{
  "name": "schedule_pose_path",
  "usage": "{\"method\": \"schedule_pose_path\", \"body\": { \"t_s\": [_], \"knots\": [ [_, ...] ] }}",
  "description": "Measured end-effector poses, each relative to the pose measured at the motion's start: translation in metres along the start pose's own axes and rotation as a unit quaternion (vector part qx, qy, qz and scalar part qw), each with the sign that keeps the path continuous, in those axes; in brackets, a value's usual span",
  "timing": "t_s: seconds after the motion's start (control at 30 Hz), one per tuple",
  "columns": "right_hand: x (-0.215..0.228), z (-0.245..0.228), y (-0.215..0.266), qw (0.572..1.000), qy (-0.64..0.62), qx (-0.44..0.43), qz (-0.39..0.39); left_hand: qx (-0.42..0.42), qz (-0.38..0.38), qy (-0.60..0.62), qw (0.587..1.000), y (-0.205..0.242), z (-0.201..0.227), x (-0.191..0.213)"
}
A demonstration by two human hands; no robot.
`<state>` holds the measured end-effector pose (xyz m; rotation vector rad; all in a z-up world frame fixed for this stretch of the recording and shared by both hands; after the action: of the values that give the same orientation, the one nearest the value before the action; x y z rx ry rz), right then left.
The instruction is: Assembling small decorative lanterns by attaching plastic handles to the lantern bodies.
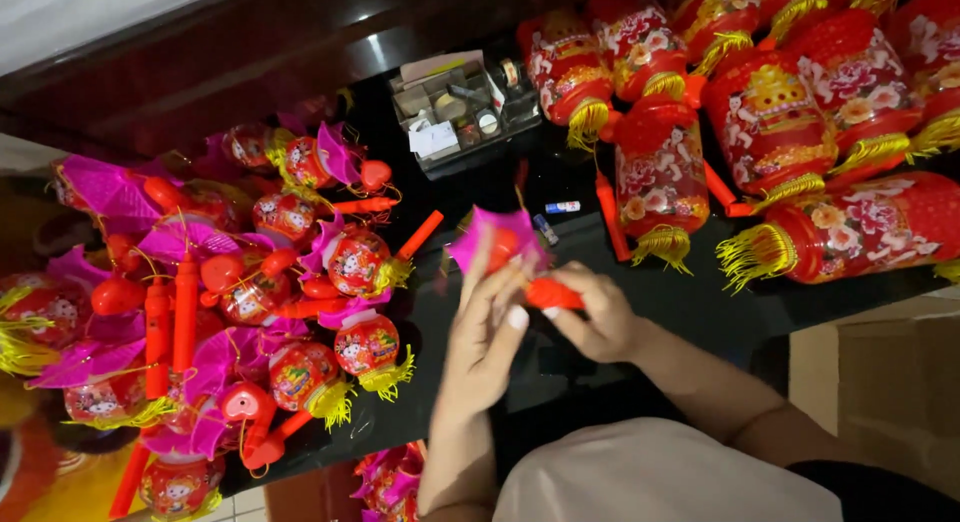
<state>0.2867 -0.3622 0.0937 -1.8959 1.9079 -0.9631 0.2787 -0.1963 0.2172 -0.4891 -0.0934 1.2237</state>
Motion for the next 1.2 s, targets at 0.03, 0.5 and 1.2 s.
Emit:
{"method": "schedule_pose_path", "body": {
  "t_s": [0.03,0.5,1.2],
  "knots": [
    [0.007,-0.002,-0.006,1.0,0.0,-0.001,0.0,0.001,0.001,0.0,1.0,0.0,-0.002,0.016],
    [0.015,0.035,-0.053,0.946,-0.306,-0.082,0.074,0.254,-0.224,0.596,0.728,0.061,-0.26,0.066],
    [-0.051,0.088,-0.016,0.807,-0.397,-0.436,0.016,0.259,-0.028,0.43,0.864,0.06,-0.303,0.185]
  ]
}}
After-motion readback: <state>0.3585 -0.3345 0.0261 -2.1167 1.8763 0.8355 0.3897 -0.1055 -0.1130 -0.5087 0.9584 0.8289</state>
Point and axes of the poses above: each hand's wrist, its own y-axis away from the middle knuckle, its own x-axis out of the back of the hand, z = x × y, the point moved 4 cm from there along -y, towards the middle knuckle
